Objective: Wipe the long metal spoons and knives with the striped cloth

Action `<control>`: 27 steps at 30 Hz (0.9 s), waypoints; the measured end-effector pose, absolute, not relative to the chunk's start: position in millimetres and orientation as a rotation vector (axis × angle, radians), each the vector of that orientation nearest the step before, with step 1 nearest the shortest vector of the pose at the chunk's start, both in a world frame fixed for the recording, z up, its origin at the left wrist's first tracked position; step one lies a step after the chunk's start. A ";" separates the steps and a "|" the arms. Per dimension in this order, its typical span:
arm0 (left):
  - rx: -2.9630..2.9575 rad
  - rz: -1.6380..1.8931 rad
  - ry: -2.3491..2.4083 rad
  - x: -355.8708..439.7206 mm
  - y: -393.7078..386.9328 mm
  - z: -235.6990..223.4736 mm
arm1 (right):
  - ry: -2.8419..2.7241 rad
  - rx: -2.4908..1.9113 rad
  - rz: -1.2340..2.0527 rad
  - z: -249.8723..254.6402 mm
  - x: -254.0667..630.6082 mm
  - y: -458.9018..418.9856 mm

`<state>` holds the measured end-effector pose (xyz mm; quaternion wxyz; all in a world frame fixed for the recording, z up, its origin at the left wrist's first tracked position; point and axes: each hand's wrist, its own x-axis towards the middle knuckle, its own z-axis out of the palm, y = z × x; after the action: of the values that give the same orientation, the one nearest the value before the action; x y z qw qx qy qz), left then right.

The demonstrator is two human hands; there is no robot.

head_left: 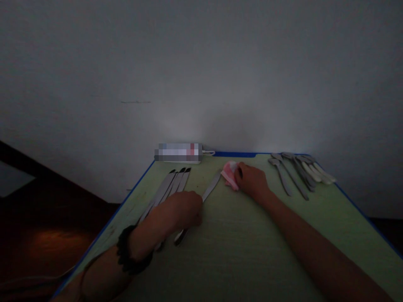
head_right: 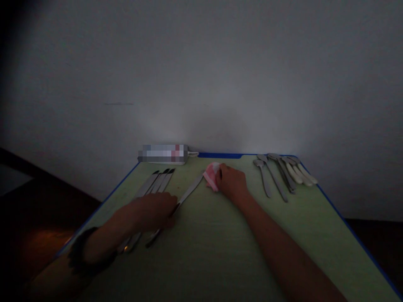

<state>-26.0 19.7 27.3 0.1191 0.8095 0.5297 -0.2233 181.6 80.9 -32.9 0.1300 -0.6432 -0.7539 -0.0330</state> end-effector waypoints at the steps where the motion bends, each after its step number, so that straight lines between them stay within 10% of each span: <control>1: 2.373 -0.656 1.553 -24.1 19.6 26.9 | -2.187 -1.878 -0.076 -32.1 181.8 82.1; 13: 2.456 -0.476 1.720 0.7 4.0 10.6 | -2.262 -1.635 -0.032 -42.2 206.5 52.4; 27: 2.014 0.102 1.405 5.0 15.9 6.8 | -1.207 -1.137 0.788 -47.4 231.0 58.7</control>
<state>5.0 15.9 6.8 0.3354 0.7719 0.5387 0.0390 231.0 58.7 -47.4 0.6076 -0.4918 -0.5221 0.3411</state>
